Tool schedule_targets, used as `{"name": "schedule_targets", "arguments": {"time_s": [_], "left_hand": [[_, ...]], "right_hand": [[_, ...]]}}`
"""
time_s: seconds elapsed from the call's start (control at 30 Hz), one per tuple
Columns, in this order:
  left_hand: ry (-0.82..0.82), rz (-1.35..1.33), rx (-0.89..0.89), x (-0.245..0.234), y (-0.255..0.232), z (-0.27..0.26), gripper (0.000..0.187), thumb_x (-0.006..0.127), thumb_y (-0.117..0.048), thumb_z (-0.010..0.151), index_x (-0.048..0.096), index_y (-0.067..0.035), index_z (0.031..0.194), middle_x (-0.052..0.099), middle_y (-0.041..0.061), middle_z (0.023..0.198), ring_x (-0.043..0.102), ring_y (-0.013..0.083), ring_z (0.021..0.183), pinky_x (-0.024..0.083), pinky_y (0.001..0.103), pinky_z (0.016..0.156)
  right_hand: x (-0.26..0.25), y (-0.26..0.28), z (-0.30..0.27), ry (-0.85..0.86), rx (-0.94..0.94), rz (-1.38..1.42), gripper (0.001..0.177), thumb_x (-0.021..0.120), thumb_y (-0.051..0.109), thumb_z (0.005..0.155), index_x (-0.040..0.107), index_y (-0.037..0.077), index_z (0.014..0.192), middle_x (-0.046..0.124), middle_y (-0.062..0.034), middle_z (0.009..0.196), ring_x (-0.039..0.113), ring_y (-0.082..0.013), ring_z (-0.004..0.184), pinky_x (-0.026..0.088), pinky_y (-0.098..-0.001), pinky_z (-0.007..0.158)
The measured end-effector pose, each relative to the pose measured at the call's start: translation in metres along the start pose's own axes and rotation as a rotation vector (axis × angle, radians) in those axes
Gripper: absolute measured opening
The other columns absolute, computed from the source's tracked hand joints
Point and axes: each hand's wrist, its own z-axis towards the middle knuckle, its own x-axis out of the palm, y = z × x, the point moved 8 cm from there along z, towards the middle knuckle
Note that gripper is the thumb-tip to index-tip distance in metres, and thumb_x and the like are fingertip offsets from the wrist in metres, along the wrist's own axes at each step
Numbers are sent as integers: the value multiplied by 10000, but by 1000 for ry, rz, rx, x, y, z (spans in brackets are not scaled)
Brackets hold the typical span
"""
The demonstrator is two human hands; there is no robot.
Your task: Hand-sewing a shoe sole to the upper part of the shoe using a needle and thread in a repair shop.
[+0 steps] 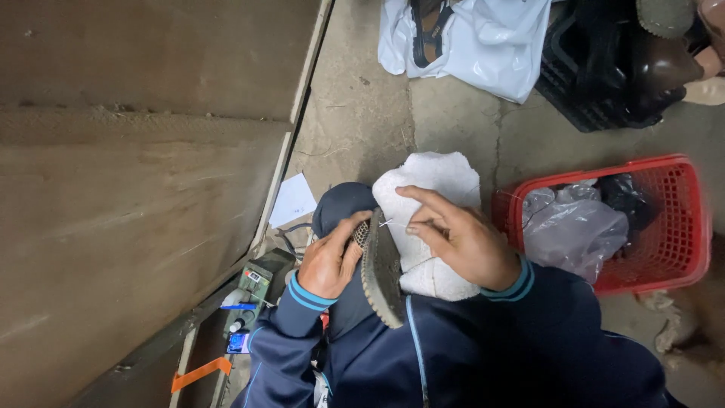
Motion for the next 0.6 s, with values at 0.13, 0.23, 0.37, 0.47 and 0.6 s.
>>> {"name": "schedule_targets", "arguments": {"time_s": [0.13, 0.23, 0.37, 0.47, 0.6], "left_hand": [[-130, 238, -143, -10, 31, -19, 341, 664, -336, 940, 534, -174, 1210, 746, 85, 706, 732, 351, 586, 597, 517, 577], [-254, 419, -424, -28, 71, -52, 703, 796, -766, 716, 525, -183, 1000, 725, 102, 619, 737, 362, 604, 588, 476, 625], [-253, 422, -582, -39, 110, -96, 654, 750, -816, 712, 588, -224, 937, 714, 82, 583, 737, 354, 608, 583, 460, 645], [-282, 356, -555, -34, 97, -92, 657, 757, -761, 746, 624, -154, 957, 698, 156, 596, 723, 412, 621, 572, 513, 631], [-358, 5, -305, -19, 64, -59, 387, 837, -493, 832, 682, -143, 887, 662, 96, 541, 708, 333, 518, 573, 409, 530]], "right_hand": [[5, 1, 4, -48, 36, -110, 528, 638, 64, 941, 547, 91, 1461, 801, -64, 946, 678, -200, 601, 547, -350, 565], [12, -5, 6, -40, 69, -241, 486, 636, 173, 966, 555, 171, 1445, 807, 45, 991, 709, -186, 641, 558, -332, 562], [19, 4, 3, 48, 74, -347, 498, 643, 165, 943, 577, 77, 1430, 795, -157, 1036, 770, -357, 708, 597, -476, 586], [22, 6, -2, 80, 49, -375, 335, 567, 147, 974, 656, 45, 1281, 785, -212, 925, 772, -379, 713, 594, -449, 576], [12, 12, -22, -39, -84, -349, 254, 584, 108, 976, 745, 8, 1145, 775, -190, 771, 763, -354, 690, 602, -389, 572]]}}
